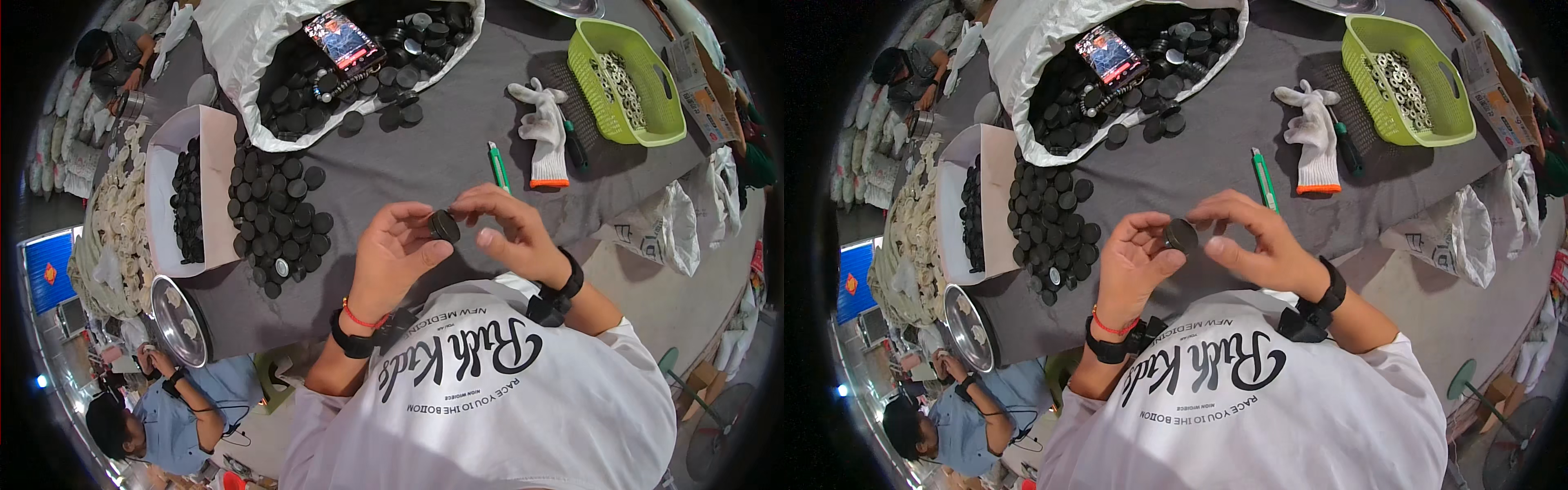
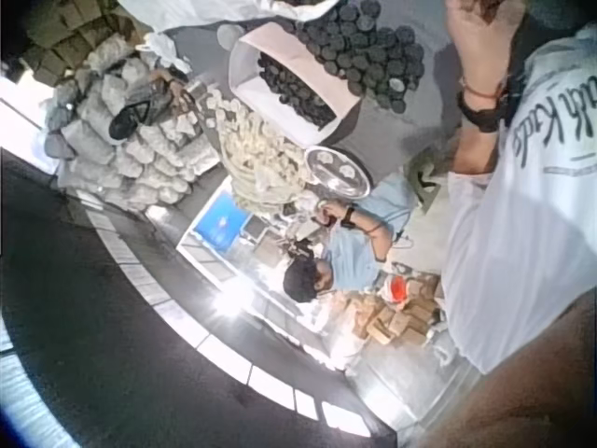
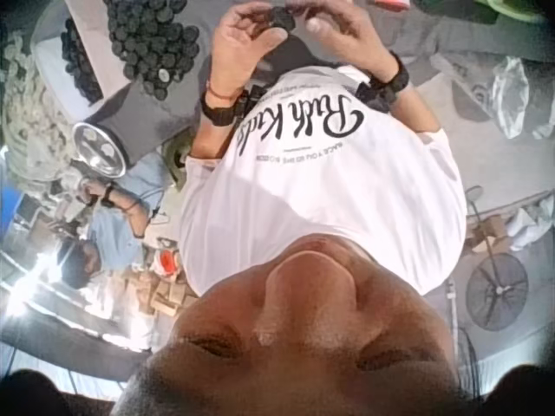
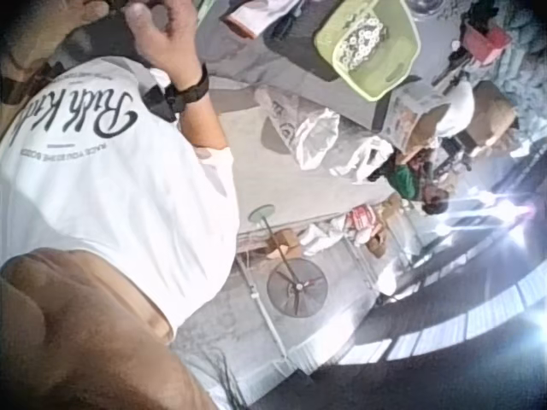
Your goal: Inspecting and sorting black plastic caps or covers at a manufacturing workstation.
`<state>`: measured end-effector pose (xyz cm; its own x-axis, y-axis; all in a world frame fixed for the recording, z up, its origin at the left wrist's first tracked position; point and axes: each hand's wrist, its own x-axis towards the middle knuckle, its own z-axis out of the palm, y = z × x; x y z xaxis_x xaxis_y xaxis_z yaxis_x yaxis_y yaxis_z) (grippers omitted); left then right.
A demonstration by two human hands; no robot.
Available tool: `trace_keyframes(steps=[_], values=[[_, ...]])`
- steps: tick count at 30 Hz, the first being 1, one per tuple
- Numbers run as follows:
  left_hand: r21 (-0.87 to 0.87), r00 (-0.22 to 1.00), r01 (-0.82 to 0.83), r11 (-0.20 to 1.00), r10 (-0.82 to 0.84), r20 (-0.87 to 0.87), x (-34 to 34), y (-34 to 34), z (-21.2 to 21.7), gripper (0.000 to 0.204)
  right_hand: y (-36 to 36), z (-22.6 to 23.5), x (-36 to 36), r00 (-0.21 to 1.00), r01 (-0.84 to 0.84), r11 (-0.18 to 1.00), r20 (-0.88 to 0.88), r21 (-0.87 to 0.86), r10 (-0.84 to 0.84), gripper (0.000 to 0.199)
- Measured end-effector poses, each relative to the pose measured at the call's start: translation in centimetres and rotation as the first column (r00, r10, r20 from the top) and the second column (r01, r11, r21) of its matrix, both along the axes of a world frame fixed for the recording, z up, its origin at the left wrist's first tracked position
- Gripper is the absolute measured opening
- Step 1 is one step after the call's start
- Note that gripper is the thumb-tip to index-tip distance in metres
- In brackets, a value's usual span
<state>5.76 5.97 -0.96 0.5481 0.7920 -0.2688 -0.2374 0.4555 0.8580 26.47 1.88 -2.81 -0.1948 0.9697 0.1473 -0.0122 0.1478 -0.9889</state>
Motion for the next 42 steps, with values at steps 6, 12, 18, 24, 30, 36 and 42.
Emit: trace_keyframes(steps=[6, 12, 18, 24, 30, 36, 42], values=[[0.016, 0.997, -0.054, 0.998, 0.055, -0.052, -0.9, -1.4, 1.2, 0.039, 0.1, -0.3, -1.4, 0.999, 0.023, 0.994, -0.043, 0.104, -0.019, 0.052], [0.093, 0.994, -0.093, 0.991, 0.098, -0.053, -1.7, -2.1, 1.7, 0.036, -0.2, -1.8, -1.6, 0.988, 0.072, 0.997, 0.138, 0.020, -0.074, 0.052], [0.095, 0.993, -0.107, 0.990, 0.112, -0.045, -1.9, -2.3, 1.9, 0.037, 0.0, -1.1, -2.4, 0.994, 0.040, 0.997, 0.100, 0.071, -0.047, 0.045], [0.078, 0.980, -0.195, 0.978, 0.197, -0.024, -3.4, -0.9, -0.5, 0.032, 1.5, -2.5, -1.7, 0.959, -0.021, 0.998, 0.281, -0.055, 0.035, 0.034], [-0.335, 0.706, -0.603, 0.724, 0.680, 0.199, -9.2, 1.9, -3.8, 0.045, 9.5, -5.7, -0.4, 0.702, 0.176, 0.966, 0.664, 0.190, -0.259, 0.029], [-0.331, 0.874, -0.417, 0.847, 0.473, 0.111, -6.6, 1.6, -3.8, 0.032, 15.0, -7.0, -2.1, 0.396, 0.284, 0.933, 0.859, 0.221, -0.324, 0.041], [-0.091, 0.966, -0.256, 0.962, 0.252, -0.053, -3.7, 1.0, -1.7, 0.028, 9.8, -2.0, -2.7, 0.939, 0.039, 0.997, 0.344, -0.061, -0.016, 0.039]])
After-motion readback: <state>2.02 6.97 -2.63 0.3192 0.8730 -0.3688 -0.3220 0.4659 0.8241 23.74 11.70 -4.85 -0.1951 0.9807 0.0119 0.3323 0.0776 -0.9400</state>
